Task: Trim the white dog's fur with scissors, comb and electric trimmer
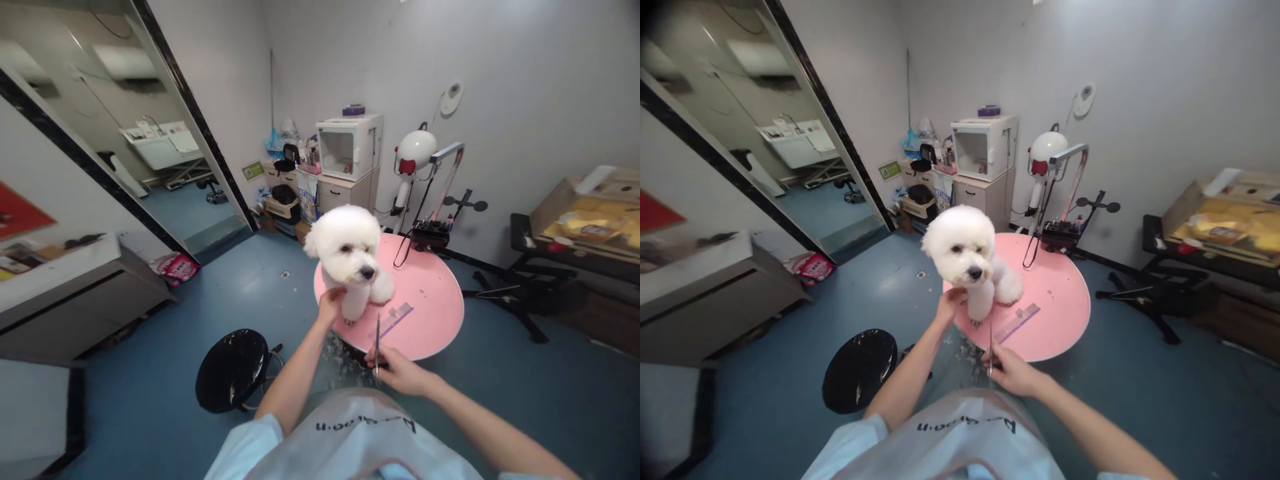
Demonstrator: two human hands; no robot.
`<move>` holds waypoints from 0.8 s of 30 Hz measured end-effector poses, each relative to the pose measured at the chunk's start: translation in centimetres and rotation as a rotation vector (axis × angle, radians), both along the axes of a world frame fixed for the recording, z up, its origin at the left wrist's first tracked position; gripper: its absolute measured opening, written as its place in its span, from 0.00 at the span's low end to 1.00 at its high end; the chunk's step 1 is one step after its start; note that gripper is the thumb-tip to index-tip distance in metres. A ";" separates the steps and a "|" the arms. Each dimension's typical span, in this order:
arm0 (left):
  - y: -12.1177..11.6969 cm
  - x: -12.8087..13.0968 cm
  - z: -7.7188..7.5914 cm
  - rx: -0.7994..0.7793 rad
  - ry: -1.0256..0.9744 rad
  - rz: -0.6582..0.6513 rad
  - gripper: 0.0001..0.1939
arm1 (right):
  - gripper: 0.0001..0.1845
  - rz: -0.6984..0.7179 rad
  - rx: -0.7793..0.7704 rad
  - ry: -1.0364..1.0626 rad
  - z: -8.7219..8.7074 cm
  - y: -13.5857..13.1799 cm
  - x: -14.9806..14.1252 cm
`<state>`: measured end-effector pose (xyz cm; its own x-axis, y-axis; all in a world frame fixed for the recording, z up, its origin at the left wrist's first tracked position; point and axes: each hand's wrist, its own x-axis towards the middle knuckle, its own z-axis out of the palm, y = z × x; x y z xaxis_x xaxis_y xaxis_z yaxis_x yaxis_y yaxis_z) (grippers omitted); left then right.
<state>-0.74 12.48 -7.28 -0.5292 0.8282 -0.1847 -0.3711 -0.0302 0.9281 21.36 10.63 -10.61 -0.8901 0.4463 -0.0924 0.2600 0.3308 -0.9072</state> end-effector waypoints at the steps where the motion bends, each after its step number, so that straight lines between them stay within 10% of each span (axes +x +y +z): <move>1: -0.5 1.0 0.2 0.010 0.032 -0.022 0.09 | 0.10 -0.086 -0.131 0.073 -1.6 -0.7 -0.2; 7: -1.4 6.6 5.6 0.184 0.008 0.177 0.11 | 0.16 -0.372 -0.337 0.191 -3.9 -0.4 -1.8; 18: -2.3 5.7 6.8 0.210 0.178 0.385 0.11 | 0.17 -0.410 0.880 -0.217 11.4 8.2 0.1; 24: -2.5 5.2 7.0 0.214 0.205 0.388 0.10 | 0.16 -0.326 1.120 -0.356 13.7 8.9 -1.2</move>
